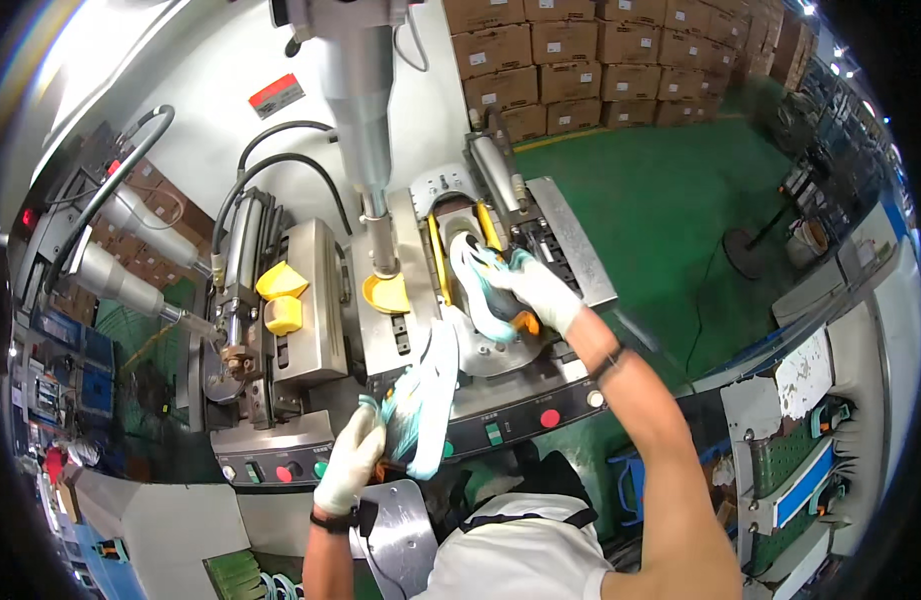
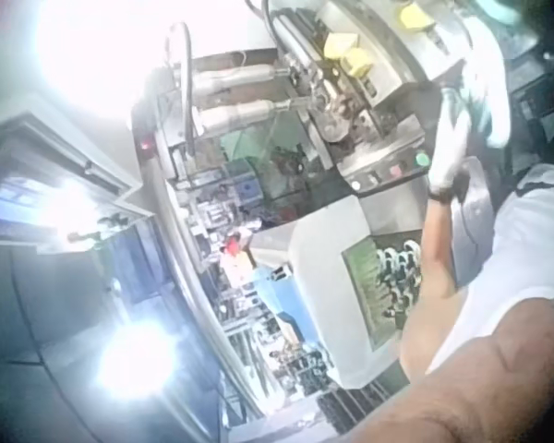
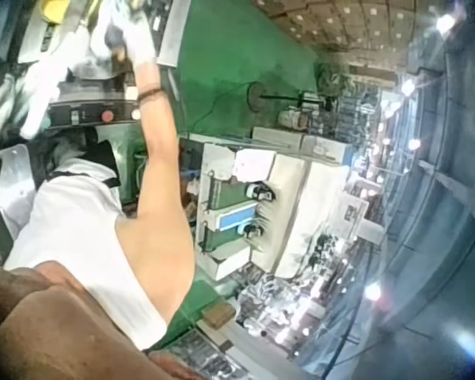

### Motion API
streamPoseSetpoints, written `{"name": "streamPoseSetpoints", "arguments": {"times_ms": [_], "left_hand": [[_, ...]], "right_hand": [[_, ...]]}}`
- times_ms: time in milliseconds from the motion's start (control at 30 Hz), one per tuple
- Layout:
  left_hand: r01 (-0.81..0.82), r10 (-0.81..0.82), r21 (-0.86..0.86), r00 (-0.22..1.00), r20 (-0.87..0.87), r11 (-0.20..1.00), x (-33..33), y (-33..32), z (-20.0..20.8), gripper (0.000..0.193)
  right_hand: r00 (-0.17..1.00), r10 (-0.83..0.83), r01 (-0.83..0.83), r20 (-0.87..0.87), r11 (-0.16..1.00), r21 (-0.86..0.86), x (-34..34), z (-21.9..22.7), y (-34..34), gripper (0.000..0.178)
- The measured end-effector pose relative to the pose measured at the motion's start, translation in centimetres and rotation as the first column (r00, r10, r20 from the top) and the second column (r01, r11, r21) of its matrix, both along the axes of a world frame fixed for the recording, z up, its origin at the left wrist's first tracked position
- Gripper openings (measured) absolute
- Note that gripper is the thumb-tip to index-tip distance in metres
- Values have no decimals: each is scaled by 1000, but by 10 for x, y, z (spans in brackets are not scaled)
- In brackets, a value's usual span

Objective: Operating a heat-setting and sole-pressing machine in a shoe factory.

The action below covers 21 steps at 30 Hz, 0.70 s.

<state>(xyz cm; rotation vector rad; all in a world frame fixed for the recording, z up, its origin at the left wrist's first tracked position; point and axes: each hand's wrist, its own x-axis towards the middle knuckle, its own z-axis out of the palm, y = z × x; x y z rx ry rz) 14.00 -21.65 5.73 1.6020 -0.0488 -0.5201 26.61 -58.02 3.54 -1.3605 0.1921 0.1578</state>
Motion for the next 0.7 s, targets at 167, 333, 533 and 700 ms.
{"name": "streamPoseSetpoints", "arguments": {"times_ms": [167,333,533,700], "left_hand": [[-57,119,305,975,-186,951,-145,98,-32,42],[-428,469,582,879,89,691,-270,133,-105,40],[-755,864,591,469,184,284,-279,122,-320,41],[-767,799,614,483,359,187,-292,117,-292,48]], "right_hand": [[970,-224,170,95,348,-922,155,-155,42,49],[959,67,172,276,635,-753,172,-170,47,33],[885,419,-193,201,726,-660,222,-191,-32,45],[791,312,348,527,479,-806,-7,-87,152,71]]}}
